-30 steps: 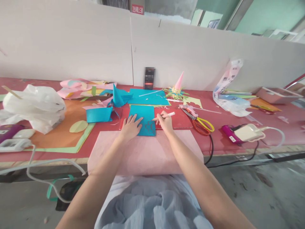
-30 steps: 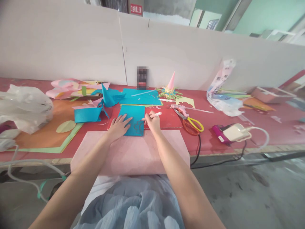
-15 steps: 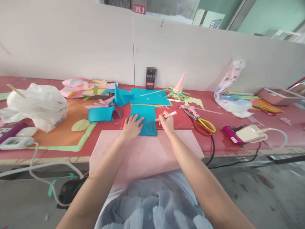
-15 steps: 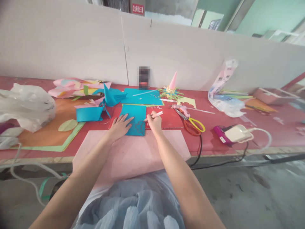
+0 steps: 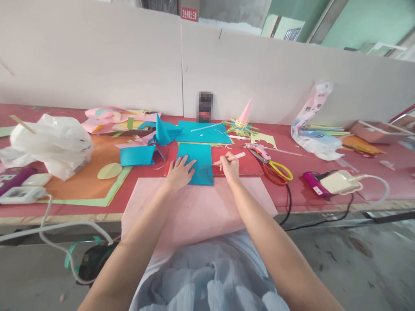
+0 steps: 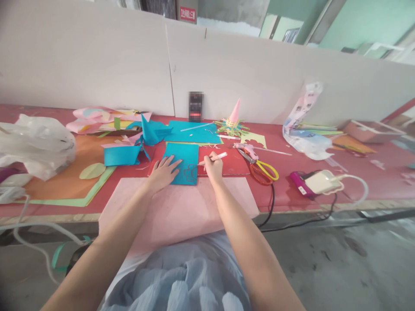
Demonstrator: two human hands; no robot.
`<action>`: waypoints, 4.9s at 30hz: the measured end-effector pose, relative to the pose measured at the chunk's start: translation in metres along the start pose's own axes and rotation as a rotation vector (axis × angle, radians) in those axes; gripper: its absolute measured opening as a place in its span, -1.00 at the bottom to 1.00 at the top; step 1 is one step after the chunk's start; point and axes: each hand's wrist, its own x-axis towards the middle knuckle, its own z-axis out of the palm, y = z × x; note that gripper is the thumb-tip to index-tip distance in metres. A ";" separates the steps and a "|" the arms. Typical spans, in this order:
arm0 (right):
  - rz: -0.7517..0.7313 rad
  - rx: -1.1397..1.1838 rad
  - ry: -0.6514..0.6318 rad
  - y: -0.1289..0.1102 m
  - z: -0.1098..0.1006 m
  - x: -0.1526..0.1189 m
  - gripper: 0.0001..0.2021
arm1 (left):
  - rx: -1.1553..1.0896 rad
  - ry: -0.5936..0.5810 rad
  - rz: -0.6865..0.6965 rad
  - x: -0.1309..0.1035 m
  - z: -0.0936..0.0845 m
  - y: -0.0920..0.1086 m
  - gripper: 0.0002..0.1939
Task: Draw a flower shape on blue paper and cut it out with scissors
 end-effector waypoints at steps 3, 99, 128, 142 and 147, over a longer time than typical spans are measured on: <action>-0.004 -0.007 -0.046 -0.003 -0.001 -0.002 -0.78 | 0.000 -0.005 -0.005 0.000 -0.001 0.001 -0.51; -0.022 -0.029 -0.061 0.012 0.002 0.005 -0.78 | -0.010 -0.009 -0.005 -0.001 -0.002 0.001 -0.51; -0.048 -0.046 -0.016 0.014 0.000 0.005 -0.76 | -0.009 -0.019 -0.009 0.000 -0.004 0.003 -0.52; -0.004 0.014 0.053 0.015 0.002 0.007 -0.81 | -0.028 -0.024 -0.012 0.001 -0.002 0.002 -0.52; -0.013 0.039 0.058 0.017 0.001 0.007 -0.81 | -0.010 -0.015 -0.010 0.000 -0.002 0.002 -0.52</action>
